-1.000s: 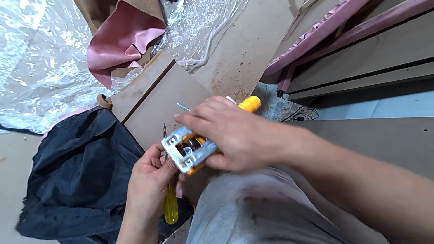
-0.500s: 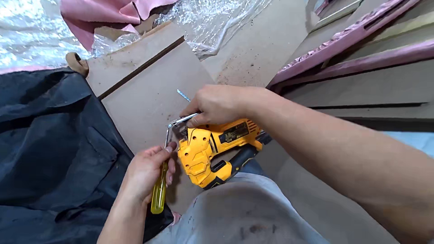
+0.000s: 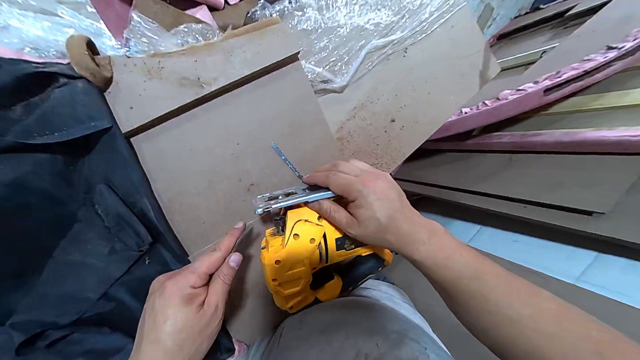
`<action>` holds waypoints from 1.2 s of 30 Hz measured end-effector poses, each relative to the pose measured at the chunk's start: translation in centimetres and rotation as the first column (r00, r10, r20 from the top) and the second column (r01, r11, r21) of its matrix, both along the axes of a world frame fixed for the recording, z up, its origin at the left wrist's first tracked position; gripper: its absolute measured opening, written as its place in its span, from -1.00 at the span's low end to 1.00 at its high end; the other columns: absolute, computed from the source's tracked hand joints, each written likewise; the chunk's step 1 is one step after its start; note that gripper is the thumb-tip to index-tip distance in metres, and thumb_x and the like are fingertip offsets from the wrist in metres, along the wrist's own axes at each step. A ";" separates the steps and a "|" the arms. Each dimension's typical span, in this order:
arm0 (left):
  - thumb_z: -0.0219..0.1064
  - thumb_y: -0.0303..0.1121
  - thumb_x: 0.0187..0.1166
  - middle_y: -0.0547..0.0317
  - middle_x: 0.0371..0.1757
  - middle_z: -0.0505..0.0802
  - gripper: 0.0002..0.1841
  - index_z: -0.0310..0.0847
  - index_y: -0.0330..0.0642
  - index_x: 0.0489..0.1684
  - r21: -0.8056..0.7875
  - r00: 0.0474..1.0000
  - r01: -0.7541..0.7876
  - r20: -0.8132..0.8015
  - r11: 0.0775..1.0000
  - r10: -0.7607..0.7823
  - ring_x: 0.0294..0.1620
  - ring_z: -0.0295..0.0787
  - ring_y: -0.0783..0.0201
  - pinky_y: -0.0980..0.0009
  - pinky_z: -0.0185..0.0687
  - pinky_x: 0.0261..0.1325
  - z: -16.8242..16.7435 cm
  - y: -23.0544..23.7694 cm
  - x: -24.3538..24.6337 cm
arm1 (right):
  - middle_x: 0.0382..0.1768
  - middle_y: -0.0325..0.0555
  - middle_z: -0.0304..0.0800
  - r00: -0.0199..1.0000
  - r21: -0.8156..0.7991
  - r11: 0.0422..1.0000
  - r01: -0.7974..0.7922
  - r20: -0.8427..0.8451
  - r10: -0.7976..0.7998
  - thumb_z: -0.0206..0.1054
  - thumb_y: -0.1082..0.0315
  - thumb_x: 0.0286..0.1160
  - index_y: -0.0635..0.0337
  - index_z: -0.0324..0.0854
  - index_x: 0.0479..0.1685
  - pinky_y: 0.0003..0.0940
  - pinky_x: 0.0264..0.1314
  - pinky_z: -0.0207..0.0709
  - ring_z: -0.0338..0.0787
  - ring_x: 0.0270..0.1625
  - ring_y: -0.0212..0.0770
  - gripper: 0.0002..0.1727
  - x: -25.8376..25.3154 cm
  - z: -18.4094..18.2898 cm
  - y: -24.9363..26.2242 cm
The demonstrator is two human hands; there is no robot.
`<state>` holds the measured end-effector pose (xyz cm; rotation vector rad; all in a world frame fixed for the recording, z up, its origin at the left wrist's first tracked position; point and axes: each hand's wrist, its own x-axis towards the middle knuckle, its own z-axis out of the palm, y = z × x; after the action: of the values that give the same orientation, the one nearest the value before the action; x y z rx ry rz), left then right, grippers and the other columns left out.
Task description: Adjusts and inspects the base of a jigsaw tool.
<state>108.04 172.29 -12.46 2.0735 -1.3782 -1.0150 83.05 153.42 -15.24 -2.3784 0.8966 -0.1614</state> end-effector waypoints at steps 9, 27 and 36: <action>0.19 0.05 0.70 0.68 -0.25 0.80 -0.67 0.86 0.26 0.08 -0.056 0.998 0.056 0.010 0.997 -0.055 -0.32 0.68 0.71 0.64 0.60 -0.35 -1.6 -2.7 0.4 | 0.14 -0.32 0.86 0.995 0.028 0.997 -0.067 0.069 0.065 0.27 -0.06 0.64 -0.07 0.83 0.16 -0.33 0.26 0.67 0.77 0.25 -0.31 -0.61 0.4 -0.3 -1.2; 0.21 -0.03 0.68 0.71 -0.36 0.84 -0.74 0.86 0.30 0.02 -0.139 0.972 0.205 -0.091 0.969 -0.219 -0.44 0.71 0.72 0.62 0.66 -0.43 -4.1 -5.9 1.9 | 0.27 -0.28 0.72 0.975 -0.258 0.965 0.055 0.224 0.004 0.38 0.18 0.57 -0.06 0.81 0.12 -0.14 0.57 0.38 0.58 0.41 -0.22 -0.75 1.7 0.7 9.3; 0.12 -0.11 0.72 0.60 -0.31 0.81 -0.72 0.82 0.17 -0.09 -0.122 0.969 0.248 0.029 0.961 -0.246 -0.36 0.71 0.64 0.55 0.67 -0.37 -3.4 -5.9 1.6 | 0.47 -0.37 0.66 0.969 -0.174 0.982 0.073 0.247 -0.028 0.29 0.14 0.64 -0.13 0.71 0.30 0.06 0.83 0.13 0.47 0.65 -0.25 -0.68 1.2 0.7 8.7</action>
<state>109.64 166.39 -15.91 1.8535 -1.6953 -0.9844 84.24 162.08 -14.51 -2.4333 0.8561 -0.5653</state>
